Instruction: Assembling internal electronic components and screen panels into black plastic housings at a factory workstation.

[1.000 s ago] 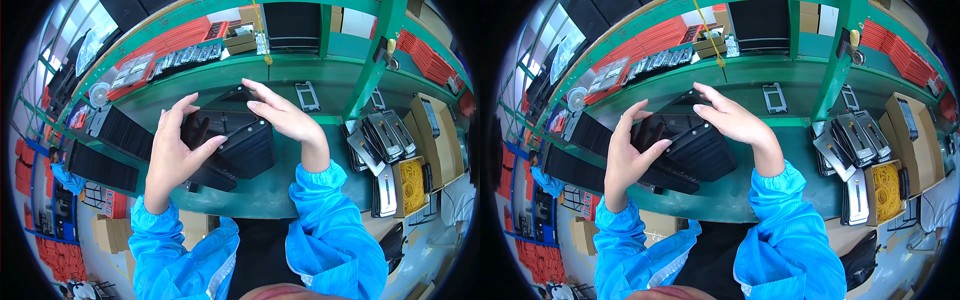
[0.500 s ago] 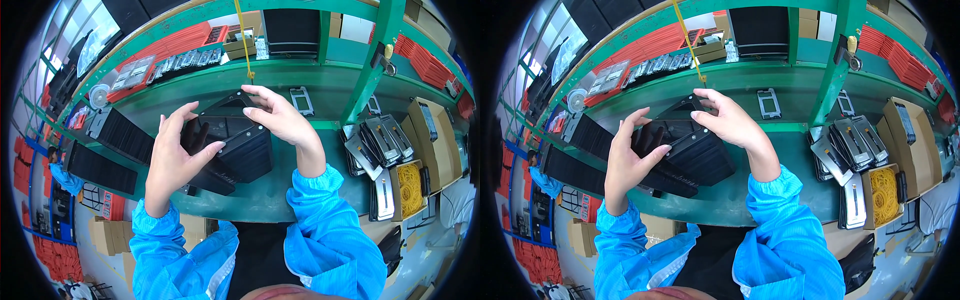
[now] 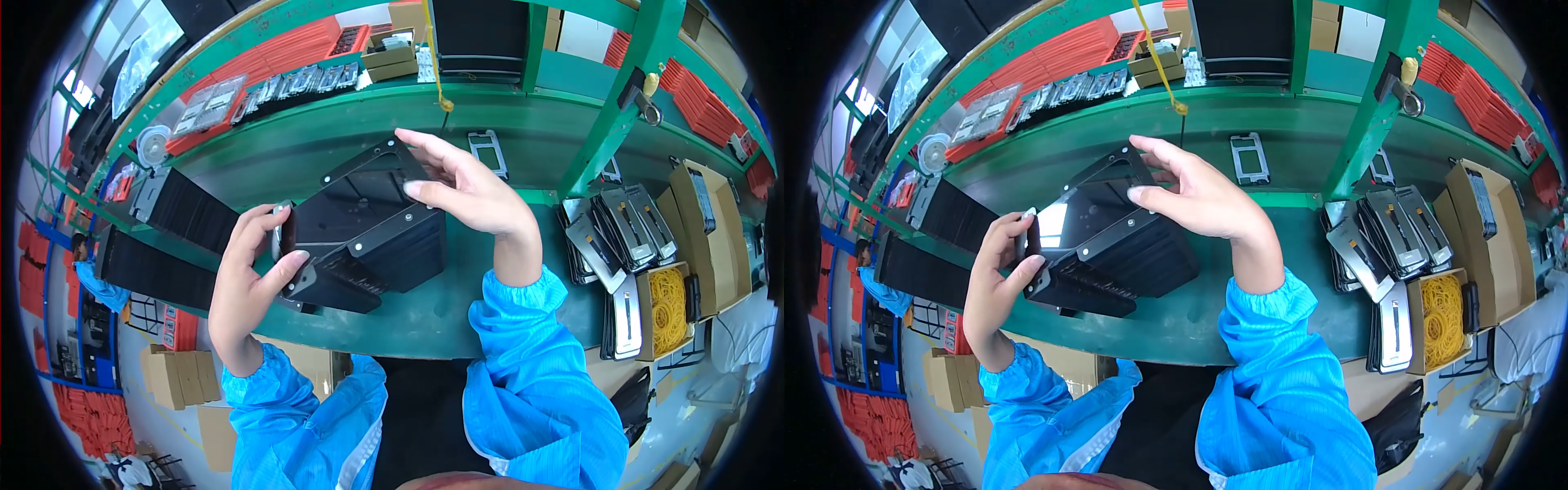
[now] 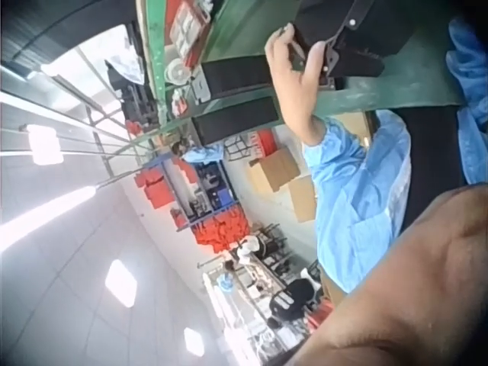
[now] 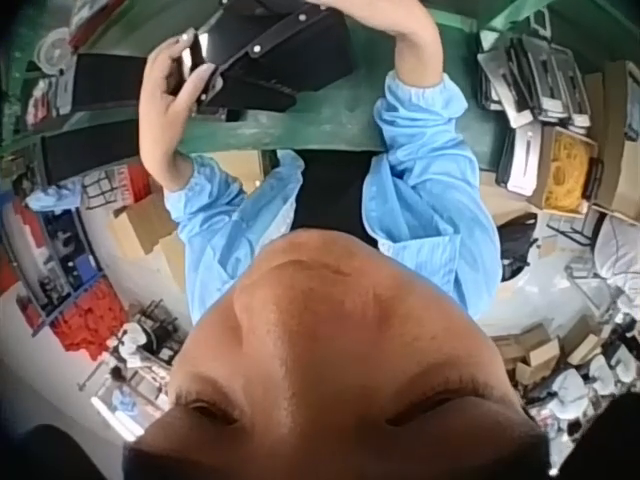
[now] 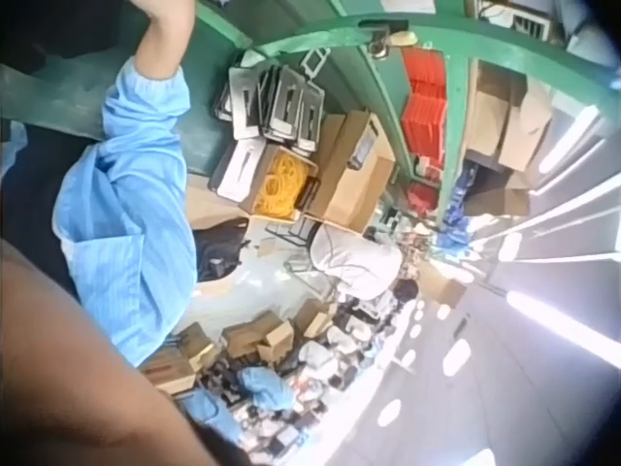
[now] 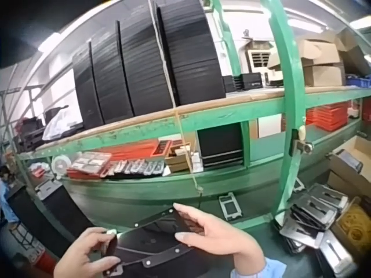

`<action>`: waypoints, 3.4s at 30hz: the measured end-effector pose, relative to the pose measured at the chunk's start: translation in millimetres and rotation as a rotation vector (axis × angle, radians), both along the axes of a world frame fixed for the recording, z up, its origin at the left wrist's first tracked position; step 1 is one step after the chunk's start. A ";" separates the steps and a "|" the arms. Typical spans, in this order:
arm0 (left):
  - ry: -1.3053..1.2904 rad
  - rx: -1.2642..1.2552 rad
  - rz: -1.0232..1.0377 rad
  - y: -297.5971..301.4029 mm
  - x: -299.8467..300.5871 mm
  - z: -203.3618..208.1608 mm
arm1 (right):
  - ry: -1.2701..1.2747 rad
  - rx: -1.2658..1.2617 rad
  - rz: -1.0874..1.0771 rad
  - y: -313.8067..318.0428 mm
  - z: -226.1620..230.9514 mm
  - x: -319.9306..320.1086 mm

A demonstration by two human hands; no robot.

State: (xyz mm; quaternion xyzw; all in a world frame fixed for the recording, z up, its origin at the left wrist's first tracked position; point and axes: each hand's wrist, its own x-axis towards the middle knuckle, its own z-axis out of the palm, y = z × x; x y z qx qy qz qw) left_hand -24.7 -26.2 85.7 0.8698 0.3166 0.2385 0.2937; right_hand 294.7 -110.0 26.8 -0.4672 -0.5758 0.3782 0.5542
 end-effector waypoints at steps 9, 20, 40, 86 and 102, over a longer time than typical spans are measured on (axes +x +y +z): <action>-0.370 -0.208 -0.089 6.7 -0.8 -40.1 | -0.047 -0.011 0.027 -3.5 4.2 -5.4; -0.747 -0.274 0.039 -7.8 23.0 -72.2 | -0.072 -0.022 -0.080 -1.0 4.0 -3.9; -0.716 -0.089 0.009 -3.7 24.6 -73.4 | 0.228 0.555 -0.187 -31.1 29.0 -49.1; -0.125 0.213 0.625 17.5 -95.7 -235.2 | -0.388 0.247 -0.880 87.3 -71.7 82.3; -0.123 0.180 0.634 12.4 -86.8 -234.3 | -1.076 -0.222 -0.886 151.5 -202.4 116.7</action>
